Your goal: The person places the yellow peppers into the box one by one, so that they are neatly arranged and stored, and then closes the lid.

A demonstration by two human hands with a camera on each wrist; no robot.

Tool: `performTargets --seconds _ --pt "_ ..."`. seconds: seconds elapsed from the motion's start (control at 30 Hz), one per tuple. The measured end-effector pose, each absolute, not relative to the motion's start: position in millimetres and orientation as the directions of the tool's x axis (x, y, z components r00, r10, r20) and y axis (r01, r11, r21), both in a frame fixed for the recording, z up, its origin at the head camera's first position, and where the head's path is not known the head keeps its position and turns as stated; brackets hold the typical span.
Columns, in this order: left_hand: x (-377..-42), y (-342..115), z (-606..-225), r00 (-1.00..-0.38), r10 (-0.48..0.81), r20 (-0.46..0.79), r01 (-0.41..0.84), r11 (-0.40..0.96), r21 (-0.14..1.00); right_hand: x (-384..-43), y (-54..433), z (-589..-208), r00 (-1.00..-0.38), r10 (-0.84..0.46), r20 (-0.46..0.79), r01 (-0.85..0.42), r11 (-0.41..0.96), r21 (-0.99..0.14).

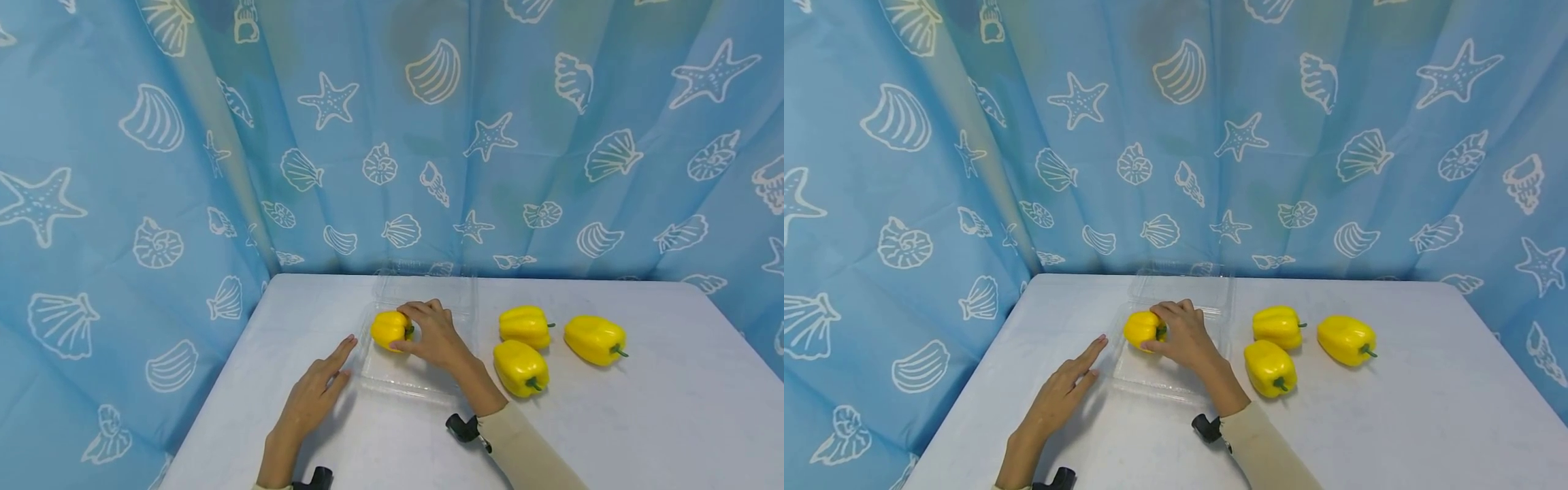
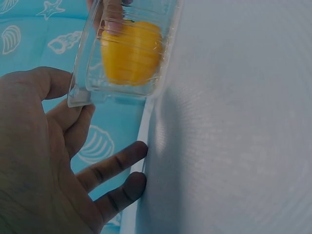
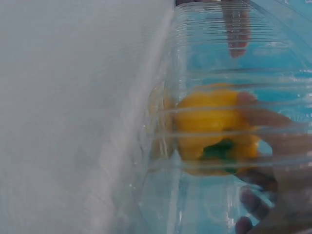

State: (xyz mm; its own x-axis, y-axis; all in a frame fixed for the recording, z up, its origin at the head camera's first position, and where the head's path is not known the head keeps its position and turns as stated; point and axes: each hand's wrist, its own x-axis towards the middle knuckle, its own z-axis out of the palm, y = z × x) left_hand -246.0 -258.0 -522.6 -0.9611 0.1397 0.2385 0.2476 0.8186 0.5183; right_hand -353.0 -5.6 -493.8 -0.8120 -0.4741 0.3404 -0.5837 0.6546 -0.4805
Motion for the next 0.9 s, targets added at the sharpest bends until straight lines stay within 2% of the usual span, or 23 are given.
performTargets --seconds 0.13,0.67,0.9 --pt "-246.2 -256.5 -522.7 -0.964 0.122 0.237 0.233 0.819 0.524 -352.5 -1.7 -490.3 -0.807 -0.484 0.338 -0.59 0.665 -0.458" --pt "-245.2 -256.2 -521.0 -0.966 0.118 0.23 0.227 0.815 0.533 -333.0 26.1 -464.8 -0.757 -0.387 0.526 -0.637 0.616 -0.464" --pt "-244.9 -256.9 -522.6 -0.965 0.117 0.235 0.227 0.821 0.525 -325.1 40.8 -458.4 -0.77 -0.328 0.547 -0.61 0.629 -0.482"
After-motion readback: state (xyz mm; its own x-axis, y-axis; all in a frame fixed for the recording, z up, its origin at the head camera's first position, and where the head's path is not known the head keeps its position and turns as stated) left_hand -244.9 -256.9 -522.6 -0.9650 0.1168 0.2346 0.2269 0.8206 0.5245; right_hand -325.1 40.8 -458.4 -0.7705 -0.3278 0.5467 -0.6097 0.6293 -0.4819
